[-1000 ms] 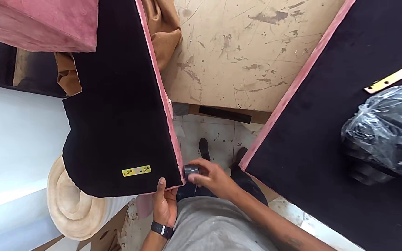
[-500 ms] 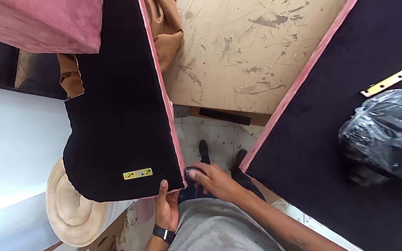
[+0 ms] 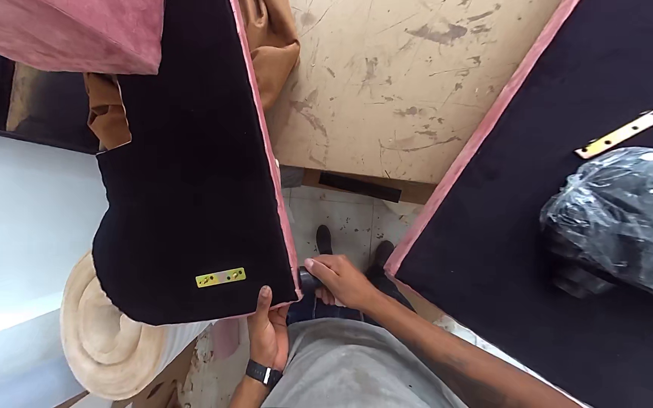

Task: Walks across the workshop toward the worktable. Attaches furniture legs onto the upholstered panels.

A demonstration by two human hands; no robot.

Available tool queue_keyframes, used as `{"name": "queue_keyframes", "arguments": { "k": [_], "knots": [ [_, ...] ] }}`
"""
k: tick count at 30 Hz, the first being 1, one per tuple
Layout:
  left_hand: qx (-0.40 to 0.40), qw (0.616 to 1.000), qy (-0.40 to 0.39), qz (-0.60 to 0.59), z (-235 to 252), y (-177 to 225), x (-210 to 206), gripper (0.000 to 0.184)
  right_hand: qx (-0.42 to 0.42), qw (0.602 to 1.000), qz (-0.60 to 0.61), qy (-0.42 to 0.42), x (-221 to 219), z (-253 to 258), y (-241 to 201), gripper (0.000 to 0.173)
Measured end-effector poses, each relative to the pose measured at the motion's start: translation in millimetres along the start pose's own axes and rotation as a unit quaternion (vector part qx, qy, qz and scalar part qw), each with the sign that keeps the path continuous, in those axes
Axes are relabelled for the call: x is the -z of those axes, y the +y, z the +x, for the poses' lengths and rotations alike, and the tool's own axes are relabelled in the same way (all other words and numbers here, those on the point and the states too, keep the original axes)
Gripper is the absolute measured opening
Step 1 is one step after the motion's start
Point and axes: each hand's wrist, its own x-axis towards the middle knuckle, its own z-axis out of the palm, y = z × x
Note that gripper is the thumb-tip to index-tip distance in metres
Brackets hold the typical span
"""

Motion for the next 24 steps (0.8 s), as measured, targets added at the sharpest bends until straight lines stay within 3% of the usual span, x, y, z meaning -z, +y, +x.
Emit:
{"name": "queue_keyframes", "arguments": {
  "k": [2,4,6,7,9,11,14,16,18,20,21,23,24],
  "knots": [
    [-0.002,1.000,-0.002,0.006,1,1,-7,0.054,-0.018,0.999,-0.042,-0.028,9,3,-12,0.059],
    [0.001,1.000,-0.014,0.008,-1,3,-9,0.057,0.071,0.990,-0.124,0.005,12,-12,-18,0.046],
    [0.003,1.000,-0.022,-0.003,1,2,-11,0.060,0.156,0.976,-0.148,0.032,11,-17,-12,0.056],
    [0.001,1.000,-0.024,-0.006,3,2,-11,0.060,0.155,0.980,-0.122,0.034,9,-13,-8,0.053],
    [0.006,1.000,-0.023,-0.002,4,0,-6,0.057,0.059,0.998,-0.033,0.003,4,-7,-5,0.042],
    [0.013,1.000,-0.018,-0.006,7,0,-4,0.053,-0.018,0.999,-0.015,-0.039,7,0,-8,0.055],
    [0.021,1.000,-0.012,-0.013,9,0,-5,0.051,0.078,0.988,-0.133,-0.016,15,-12,-12,0.049],
    [0.018,1.000,-0.004,-0.017,9,0,-7,0.051,0.133,0.984,-0.121,0.010,12,-12,-7,0.050],
    [0.011,1.000,0.007,-0.017,7,2,-6,0.050,0.058,0.998,-0.027,0.000,4,-5,-6,0.035],
    [0.005,1.000,0.014,-0.015,6,1,-5,0.049,-0.032,0.998,0.035,-0.038,2,3,-8,0.052],
    [0.006,1.000,0.015,-0.013,6,0,-5,0.049,-0.042,0.998,0.010,-0.051,5,4,-12,0.056],
    [0.007,1.000,0.009,-0.013,6,1,-7,0.051,0.014,0.994,-0.104,-0.039,11,-4,-22,0.046],
    [0.010,1.000,0.007,-0.014,4,1,-8,0.053,0.061,0.987,-0.145,-0.021,11,-12,-22,0.051]
  ]
}}
